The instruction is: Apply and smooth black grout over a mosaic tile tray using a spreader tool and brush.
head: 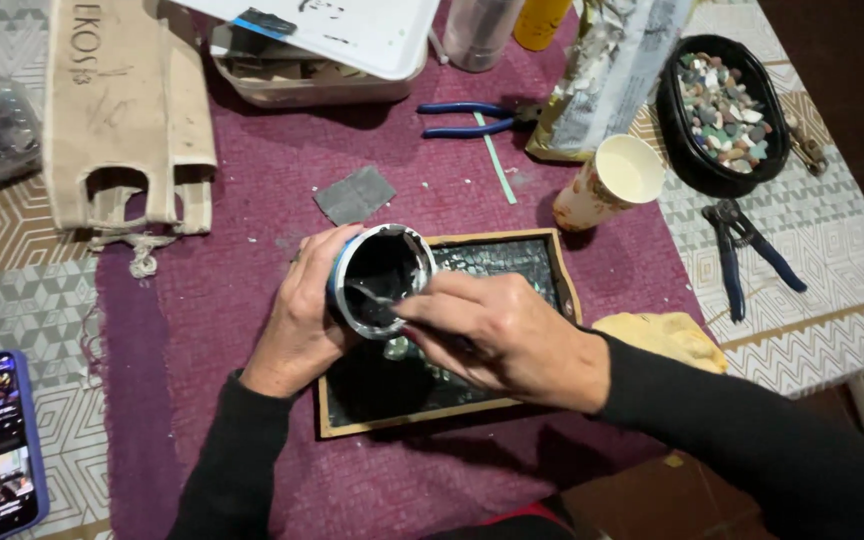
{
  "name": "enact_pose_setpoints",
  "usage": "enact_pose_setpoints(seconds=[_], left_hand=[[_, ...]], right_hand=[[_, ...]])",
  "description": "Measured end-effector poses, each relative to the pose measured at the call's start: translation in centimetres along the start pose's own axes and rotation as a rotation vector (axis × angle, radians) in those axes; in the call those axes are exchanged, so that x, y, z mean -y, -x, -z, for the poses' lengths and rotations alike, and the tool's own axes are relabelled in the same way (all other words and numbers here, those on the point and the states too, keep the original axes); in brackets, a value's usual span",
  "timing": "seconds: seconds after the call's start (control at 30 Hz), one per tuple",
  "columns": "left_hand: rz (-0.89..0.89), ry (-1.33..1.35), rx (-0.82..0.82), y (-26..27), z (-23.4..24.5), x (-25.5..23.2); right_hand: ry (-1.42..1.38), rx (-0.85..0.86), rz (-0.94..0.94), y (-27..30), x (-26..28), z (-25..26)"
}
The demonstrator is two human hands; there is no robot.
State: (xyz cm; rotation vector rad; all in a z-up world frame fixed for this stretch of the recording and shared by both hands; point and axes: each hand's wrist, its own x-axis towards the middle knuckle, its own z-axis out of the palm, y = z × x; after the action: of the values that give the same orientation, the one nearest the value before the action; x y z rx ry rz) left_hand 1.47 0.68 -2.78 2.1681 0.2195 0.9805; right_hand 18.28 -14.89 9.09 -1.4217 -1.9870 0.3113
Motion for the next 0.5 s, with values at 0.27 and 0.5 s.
enact_pose_setpoints(seconds=[0.27,0.5], left_hand=[[0.009,-0.003,-0.030,-0.3,1.2,-0.9],[0.010,0.004,-0.016,0.0,0.6,-0.2]], right_hand=[[0.016,-0.008,0.026,-0.8,-1.9,1.0],[-0.013,-0.036,0.034,-1.5,-0.1,0.2]])
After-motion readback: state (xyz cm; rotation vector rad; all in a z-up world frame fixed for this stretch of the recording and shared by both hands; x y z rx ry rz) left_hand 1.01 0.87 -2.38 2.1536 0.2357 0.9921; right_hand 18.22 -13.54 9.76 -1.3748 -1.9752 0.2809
